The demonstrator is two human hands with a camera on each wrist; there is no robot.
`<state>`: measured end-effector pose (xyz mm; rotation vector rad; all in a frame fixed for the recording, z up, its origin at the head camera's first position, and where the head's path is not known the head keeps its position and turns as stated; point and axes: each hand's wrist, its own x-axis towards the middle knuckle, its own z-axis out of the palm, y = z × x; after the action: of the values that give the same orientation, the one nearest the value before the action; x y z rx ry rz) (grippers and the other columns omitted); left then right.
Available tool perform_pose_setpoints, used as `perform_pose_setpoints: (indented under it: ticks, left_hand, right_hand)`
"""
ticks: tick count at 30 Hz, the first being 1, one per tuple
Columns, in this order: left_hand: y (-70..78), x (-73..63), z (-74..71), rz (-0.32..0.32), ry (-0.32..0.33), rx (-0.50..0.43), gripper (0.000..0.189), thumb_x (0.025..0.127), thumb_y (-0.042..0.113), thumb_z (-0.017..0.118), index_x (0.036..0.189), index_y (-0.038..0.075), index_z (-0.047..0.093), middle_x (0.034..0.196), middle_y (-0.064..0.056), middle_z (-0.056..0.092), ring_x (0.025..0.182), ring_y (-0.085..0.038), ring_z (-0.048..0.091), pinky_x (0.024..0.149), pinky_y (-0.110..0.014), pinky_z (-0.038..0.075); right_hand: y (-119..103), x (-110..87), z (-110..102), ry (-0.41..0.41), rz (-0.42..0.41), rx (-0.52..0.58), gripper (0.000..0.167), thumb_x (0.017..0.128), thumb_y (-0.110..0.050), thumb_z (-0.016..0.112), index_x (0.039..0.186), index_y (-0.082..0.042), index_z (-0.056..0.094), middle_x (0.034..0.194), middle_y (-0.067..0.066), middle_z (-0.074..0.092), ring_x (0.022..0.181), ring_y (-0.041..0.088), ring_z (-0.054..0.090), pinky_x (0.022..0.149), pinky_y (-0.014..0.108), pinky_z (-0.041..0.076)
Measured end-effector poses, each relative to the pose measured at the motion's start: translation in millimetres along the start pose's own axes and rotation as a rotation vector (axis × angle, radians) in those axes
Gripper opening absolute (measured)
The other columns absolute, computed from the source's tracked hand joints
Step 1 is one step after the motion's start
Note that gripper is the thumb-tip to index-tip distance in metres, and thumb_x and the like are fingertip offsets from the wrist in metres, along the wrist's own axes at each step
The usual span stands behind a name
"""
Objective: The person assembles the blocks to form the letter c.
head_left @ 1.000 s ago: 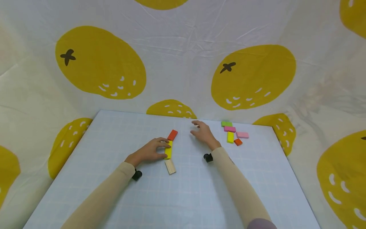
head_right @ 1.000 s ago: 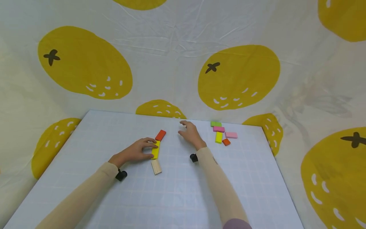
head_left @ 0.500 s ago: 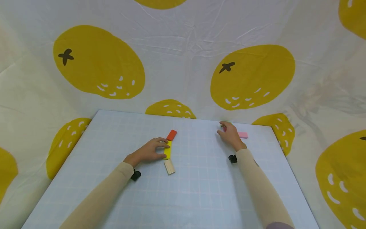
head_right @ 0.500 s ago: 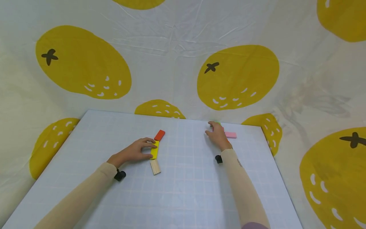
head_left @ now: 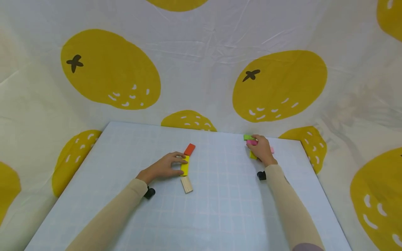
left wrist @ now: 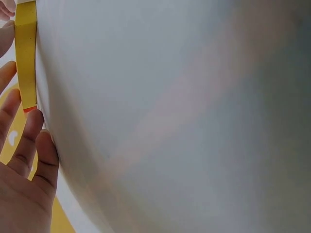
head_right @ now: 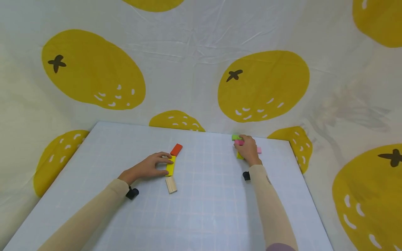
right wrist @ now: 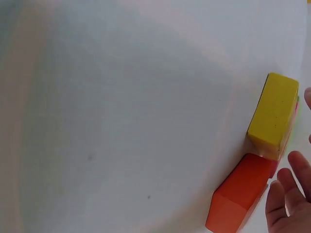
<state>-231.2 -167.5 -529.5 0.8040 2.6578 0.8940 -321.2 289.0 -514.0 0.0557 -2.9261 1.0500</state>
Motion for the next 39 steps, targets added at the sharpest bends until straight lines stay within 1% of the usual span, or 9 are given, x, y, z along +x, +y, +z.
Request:
perform_pose_setpoints:
  ticks: [4, 7, 11, 16, 19, 23, 26, 33, 39]
  left_hand:
    - [-1.7, 0.5, 0.6, 0.009, 0.001, -0.004, 0.045, 0.091, 0.035, 0.079, 0.132, 0.018, 0.071, 0.148, -0.004, 0.055, 0.138, -0.031, 0.049, 0.117, -0.055, 0.041]
    - [-1.7, 0.9, 0.6, 0.002, -0.003, 0.005, 0.045, 0.091, 0.036, 0.079, 0.132, 0.019, 0.071, 0.149, -0.004, 0.054, 0.139, -0.031, 0.048, 0.117, -0.055, 0.041]
    - [-0.1, 0.3, -0.4, -0.016, -0.006, -0.004, 0.045, 0.091, 0.035, 0.080, 0.132, 0.019, 0.071, 0.149, -0.004, 0.054, 0.139, -0.031, 0.048, 0.118, -0.055, 0.040]
    - [-0.1, 0.9, 0.2, -0.012, -0.001, -0.005, 0.044, 0.091, 0.034, 0.080, 0.132, 0.019, 0.071, 0.149, -0.004, 0.054, 0.138, -0.031, 0.048, 0.118, -0.055, 0.040]
    - [-0.4, 1.1, 0.6, -0.006, 0.002, 0.002, 0.044, 0.091, 0.034, 0.079, 0.132, 0.019, 0.071, 0.148, -0.005, 0.054, 0.138, -0.031, 0.049, 0.117, -0.055, 0.040]
    - [-0.3, 1.5, 0.9, -0.009, 0.000, 0.000, 0.044, 0.091, 0.032, 0.080, 0.131, 0.018, 0.072, 0.148, -0.005, 0.054, 0.138, -0.031, 0.049, 0.118, -0.055, 0.040]
    - [0.7, 1.9, 1.0, -0.017, -0.008, 0.006, 0.045, 0.091, 0.034, 0.079, 0.133, 0.019, 0.071, 0.149, -0.004, 0.054, 0.139, -0.031, 0.048, 0.118, -0.055, 0.040]
    - [4.0, 0.8, 0.5, -0.047, -0.018, -0.005, 0.045, 0.091, 0.035, 0.079, 0.133, 0.021, 0.071, 0.150, -0.005, 0.053, 0.140, -0.032, 0.047, 0.118, -0.055, 0.039]
    - [4.2, -0.2, 0.3, -0.053, -0.010, -0.010, 0.046, 0.091, 0.035, 0.079, 0.133, 0.020, 0.071, 0.149, -0.004, 0.054, 0.140, -0.031, 0.047, 0.118, -0.055, 0.040]
  right_hand:
    - [4, -0.2, 0, 0.002, 0.086, 0.007, 0.059, 0.097, -0.031, 0.066, 0.146, -0.002, 0.052, 0.147, 0.027, 0.050, 0.125, 0.042, 0.049, 0.113, 0.060, 0.043]
    - [6, 0.7, 1, 0.017, 0.108, -0.006, 0.060, 0.096, -0.035, 0.067, 0.146, -0.004, 0.053, 0.147, 0.026, 0.051, 0.124, 0.041, 0.050, 0.110, 0.060, 0.045]
    - [4, 0.4, 5, 0.023, 0.091, 0.000, 0.063, 0.096, -0.033, 0.068, 0.147, -0.002, 0.050, 0.146, 0.025, 0.052, 0.123, 0.040, 0.050, 0.110, 0.059, 0.043]
    - [0, -1.9, 10, -0.014, 0.074, -0.013, 0.066, 0.096, -0.031, 0.071, 0.149, -0.002, 0.046, 0.147, 0.022, 0.052, 0.129, 0.041, 0.048, 0.114, 0.061, 0.035]
    - [-3, -2.9, 13, -0.053, 0.056, -0.022, 0.059, 0.096, -0.032, 0.071, 0.146, -0.005, 0.051, 0.148, 0.021, 0.052, 0.130, 0.040, 0.047, 0.116, 0.061, 0.036]
    - [-5, -3.5, 16, -0.090, 0.025, -0.018, 0.055, 0.096, -0.033, 0.072, 0.142, -0.008, 0.055, 0.148, 0.018, 0.052, 0.128, 0.038, 0.048, 0.115, 0.059, 0.041]
    - [-6, -3.7, 18, -0.100, 0.005, -0.026, 0.054, 0.096, -0.032, 0.073, 0.141, -0.006, 0.056, 0.147, 0.018, 0.054, 0.126, 0.037, 0.049, 0.113, 0.058, 0.042]
    - [-10, -1.2, 26, -0.138, -0.021, -0.035, 0.045, 0.098, -0.026, 0.069, 0.136, -0.002, 0.062, 0.134, 0.018, 0.060, 0.115, 0.034, 0.051, 0.105, 0.052, 0.048]
    - [-20, -3.1, 28, -0.151, -0.020, -0.053, 0.045, 0.099, -0.028, 0.068, 0.136, -0.003, 0.063, 0.134, 0.016, 0.060, 0.115, 0.033, 0.051, 0.106, 0.052, 0.047]
